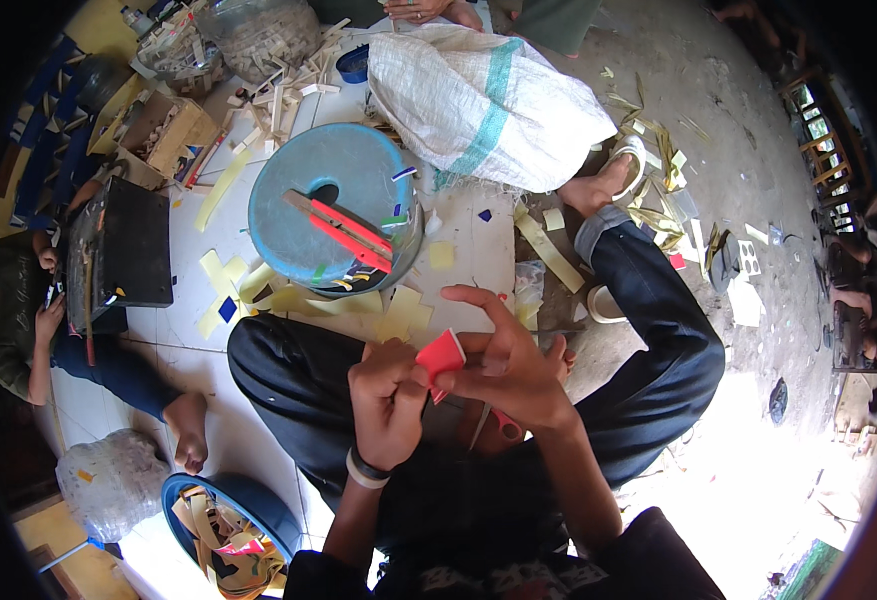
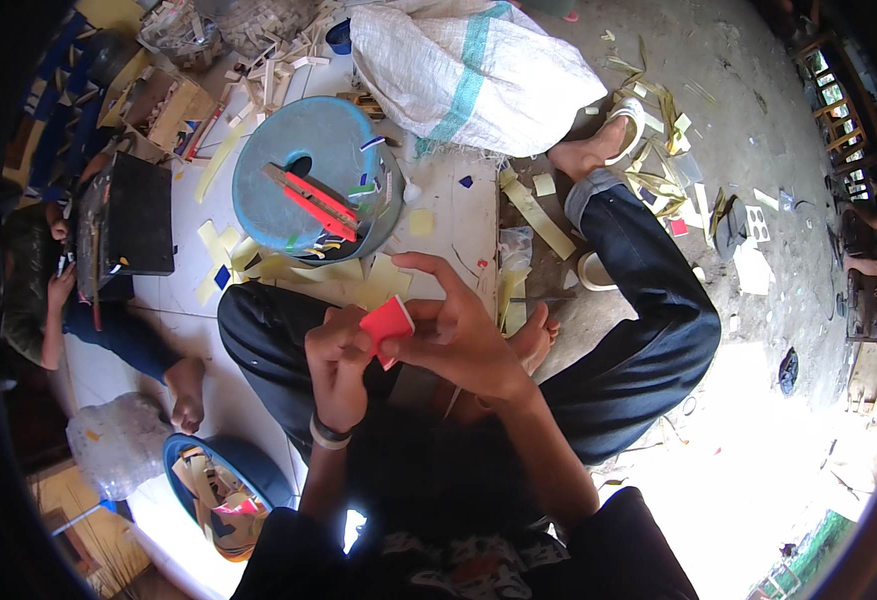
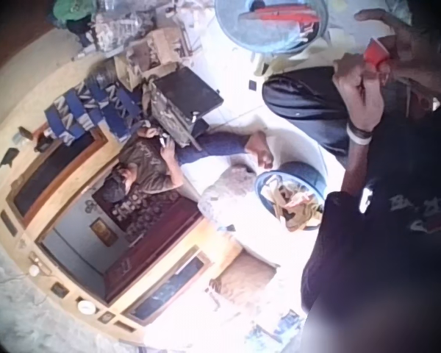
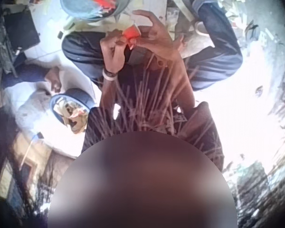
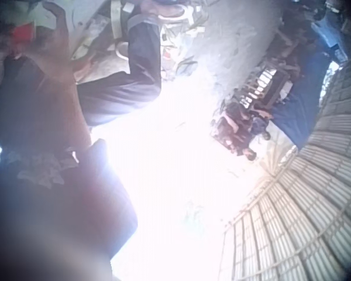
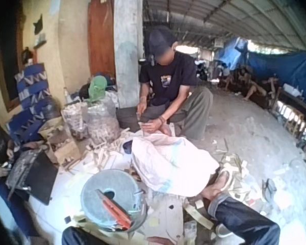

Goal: The person sits on the floor and uses pink scissors to cut a red printed paper strip into smaller rectangular pieces. They repeatedly fold, cut, and separate the pieces, placing the cut pieces on the floor.

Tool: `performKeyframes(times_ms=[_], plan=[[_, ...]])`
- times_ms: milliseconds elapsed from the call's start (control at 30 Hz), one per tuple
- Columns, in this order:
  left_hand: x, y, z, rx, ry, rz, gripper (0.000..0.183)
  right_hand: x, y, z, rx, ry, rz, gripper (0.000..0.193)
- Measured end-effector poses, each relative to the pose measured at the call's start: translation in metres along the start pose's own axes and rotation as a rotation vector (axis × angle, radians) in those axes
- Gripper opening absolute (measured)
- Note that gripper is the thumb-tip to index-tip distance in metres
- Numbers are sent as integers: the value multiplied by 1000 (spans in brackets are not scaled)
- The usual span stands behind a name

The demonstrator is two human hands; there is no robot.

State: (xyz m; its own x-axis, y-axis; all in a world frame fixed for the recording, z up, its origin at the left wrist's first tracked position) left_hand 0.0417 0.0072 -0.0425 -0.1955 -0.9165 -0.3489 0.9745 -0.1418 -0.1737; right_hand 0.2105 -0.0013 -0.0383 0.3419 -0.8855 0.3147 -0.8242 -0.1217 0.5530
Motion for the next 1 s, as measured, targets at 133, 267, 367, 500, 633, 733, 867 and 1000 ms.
performKeyframes(times_ms=[133, 267, 367, 500, 633, 733, 867, 1000], plan=[[1, 10, 0, -70, 48, -32, 33, 6, -6, -2, 127, 9, 89, 74], [2, 13, -3, -70, 38, -42, 32, 11, -8, 0, 178, -29, 145, 69], [2, 13, -9, -72, 18, -75, 31, 13, -13, 2, 258, 19, 236, 68], [3, 14, -13, 15, 55, -107, 29, 15, -12, 7, 260, 34, 254, 69], [4, 16, -11, 3, -42, -140, 28, 13, -13, 9, 157, -8, 221, 69], [3, 17, -6, -24, 12, -136, 28, 10, -18, 10, 106, 57, 211, 71], [3, 14, -6, -72, 18, -106, 29, 10, -16, 15, -112, 8, 193, 64], [8, 5, -15, -18, -53, 2, 35, 13, -31, 14, -18, 43, 205, 63]])
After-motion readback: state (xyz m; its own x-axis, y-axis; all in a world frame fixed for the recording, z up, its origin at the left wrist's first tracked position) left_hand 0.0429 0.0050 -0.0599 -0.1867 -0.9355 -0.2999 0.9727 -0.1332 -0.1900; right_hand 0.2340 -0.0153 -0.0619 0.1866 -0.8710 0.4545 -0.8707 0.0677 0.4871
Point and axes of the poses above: each hand's wrist, its own x-axis away from the middle knuckle, its own y-axis out of the palm, z = x × y, the point moved 2 cm from there along -x, towards the middle knuckle, and after that the axes turned 4 degrees about y, right-handed, at the moved point
